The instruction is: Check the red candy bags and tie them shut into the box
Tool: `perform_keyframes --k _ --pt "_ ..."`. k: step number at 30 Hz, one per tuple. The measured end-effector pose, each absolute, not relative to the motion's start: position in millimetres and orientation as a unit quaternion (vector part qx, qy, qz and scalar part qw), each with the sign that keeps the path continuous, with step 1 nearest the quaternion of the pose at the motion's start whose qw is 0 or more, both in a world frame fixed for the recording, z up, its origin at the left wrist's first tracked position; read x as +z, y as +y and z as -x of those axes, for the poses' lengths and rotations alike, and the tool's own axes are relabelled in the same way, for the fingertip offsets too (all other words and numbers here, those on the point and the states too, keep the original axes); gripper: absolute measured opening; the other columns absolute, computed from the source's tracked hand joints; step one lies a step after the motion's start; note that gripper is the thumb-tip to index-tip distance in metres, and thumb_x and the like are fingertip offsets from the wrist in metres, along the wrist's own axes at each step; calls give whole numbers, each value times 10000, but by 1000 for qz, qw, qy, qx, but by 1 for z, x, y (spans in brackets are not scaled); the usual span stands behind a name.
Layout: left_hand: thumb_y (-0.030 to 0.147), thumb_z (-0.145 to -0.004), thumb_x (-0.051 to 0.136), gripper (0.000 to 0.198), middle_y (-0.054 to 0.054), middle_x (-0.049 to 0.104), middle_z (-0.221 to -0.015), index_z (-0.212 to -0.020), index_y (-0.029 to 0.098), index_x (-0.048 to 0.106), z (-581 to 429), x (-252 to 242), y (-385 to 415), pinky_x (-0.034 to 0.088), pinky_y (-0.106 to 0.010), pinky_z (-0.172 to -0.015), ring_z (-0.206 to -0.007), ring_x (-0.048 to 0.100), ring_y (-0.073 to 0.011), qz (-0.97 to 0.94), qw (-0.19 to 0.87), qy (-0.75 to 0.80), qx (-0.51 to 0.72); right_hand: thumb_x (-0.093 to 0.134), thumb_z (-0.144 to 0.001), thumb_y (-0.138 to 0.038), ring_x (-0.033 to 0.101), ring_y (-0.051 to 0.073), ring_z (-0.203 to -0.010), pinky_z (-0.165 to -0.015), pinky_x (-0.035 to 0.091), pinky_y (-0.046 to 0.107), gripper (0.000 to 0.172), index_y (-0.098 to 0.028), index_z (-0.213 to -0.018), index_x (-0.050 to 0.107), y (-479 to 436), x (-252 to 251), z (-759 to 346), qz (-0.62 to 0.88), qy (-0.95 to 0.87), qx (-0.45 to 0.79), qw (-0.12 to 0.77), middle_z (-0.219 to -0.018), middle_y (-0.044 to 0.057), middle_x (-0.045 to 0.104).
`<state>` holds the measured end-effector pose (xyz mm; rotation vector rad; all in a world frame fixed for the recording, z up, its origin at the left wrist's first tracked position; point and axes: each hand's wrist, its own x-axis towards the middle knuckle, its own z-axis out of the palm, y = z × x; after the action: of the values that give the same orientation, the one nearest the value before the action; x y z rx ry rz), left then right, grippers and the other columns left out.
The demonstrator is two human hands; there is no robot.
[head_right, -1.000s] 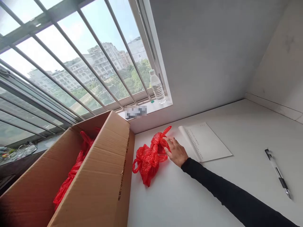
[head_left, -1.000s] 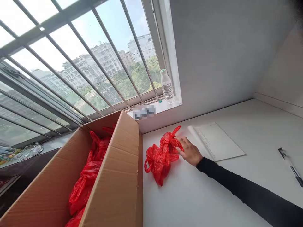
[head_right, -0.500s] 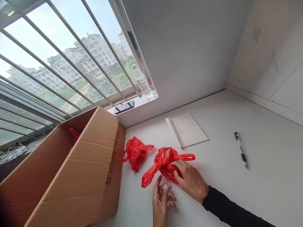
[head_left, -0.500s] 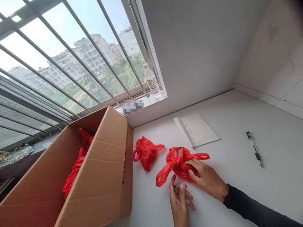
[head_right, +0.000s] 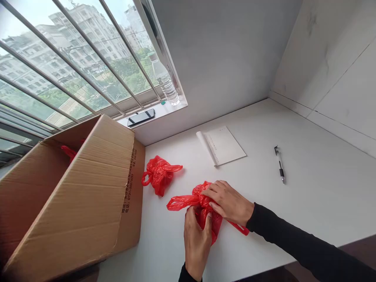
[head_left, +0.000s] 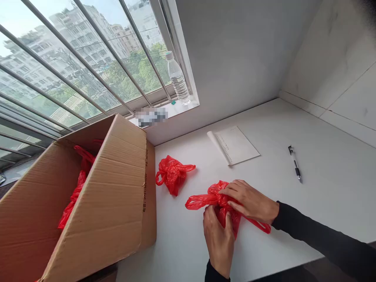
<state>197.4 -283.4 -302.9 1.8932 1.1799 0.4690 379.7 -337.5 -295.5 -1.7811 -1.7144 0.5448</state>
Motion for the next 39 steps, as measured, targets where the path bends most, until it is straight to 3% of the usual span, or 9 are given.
perform_keyframes --k 4,8,11,14,20,25,29,34,39 --pt "422 -983 500 244 -52 709 -914 -860 284 660 -183 -306 -274 531 -440 -830 -877 655 -273 -770 399 466 176 485 -976 -183 610 216 -866 -872 522 426 186 -245 -983 660 -347 -294 -382 713 -597 218 297 -923 31 698" --pt "387 -1003 460 250 -55 711 -972 -920 297 678 -168 -299 -261 543 -421 -833 -923 652 -264 -783 385 454 180 468 -994 -252 610 213 -832 -727 531 371 182 -254 -901 624 -364 -287 -383 762 -522 234 305 -870 25 680" --pt "356 -993 489 238 -66 699 -1123 -1126 311 682 -170 -293 -259 521 -442 -935 -1077 627 -272 -804 373 428 178 476 -995 -260 600 228 -1017 -868 533 400 147 -253 -1033 618 -366 -285 -375 761 -507 233 330 -1054 47 686" --pt "361 -965 564 265 -66 690 -1158 -1203 323 672 -180 -290 -262 494 -458 -970 -1098 617 -279 -825 365 399 164 532 -995 -299 556 251 -1140 -1002 479 460 293 -251 -1282 564 -358 -285 -364 734 -555 217 327 -1225 73 649" --pt "352 -982 548 181 -17 699 -892 -872 302 683 -173 -293 -253 478 -427 -870 -881 615 -251 -838 357 384 151 478 -1023 -267 582 218 -869 -835 501 410 184 -244 -946 644 -354 -289 -373 742 -554 216 309 -906 38 663" --pt "387 -1015 488 206 -64 677 -1001 -979 263 649 -144 -293 -239 495 -415 -823 -1005 590 -275 -813 342 433 188 435 -1029 -361 584 251 -997 -734 527 385 201 -258 -991 604 -372 -288 -393 808 -425 225 341 -1054 66 658" --pt "382 -963 596 356 -72 620 -1318 -1309 298 592 -158 -288 -249 443 -459 -1022 -1239 523 -278 -823 361 394 193 495 -1005 -353 526 259 -1219 -985 500 461 314 -271 -1308 509 -367 -281 -383 769 -461 259 360 -1325 76 587" --pt "421 -943 624 175 -40 699 -983 -959 271 711 -170 -287 -252 467 -412 -923 -994 617 -255 -791 394 414 219 491 -1021 -390 583 235 -1060 -954 489 427 200 -270 -1086 637 -360 -275 -379 754 -459 269 386 -1064 37 671" --pt "507 -965 561 294 -64 684 -1040 -1044 230 620 -155 -277 -243 516 -335 -808 -954 658 -232 -677 446 512 286 451 -1031 -508 609 212 -965 -860 510 390 253 -283 -1035 568 -376 -273 -392 775 -310 278 475 -1024 17 647"
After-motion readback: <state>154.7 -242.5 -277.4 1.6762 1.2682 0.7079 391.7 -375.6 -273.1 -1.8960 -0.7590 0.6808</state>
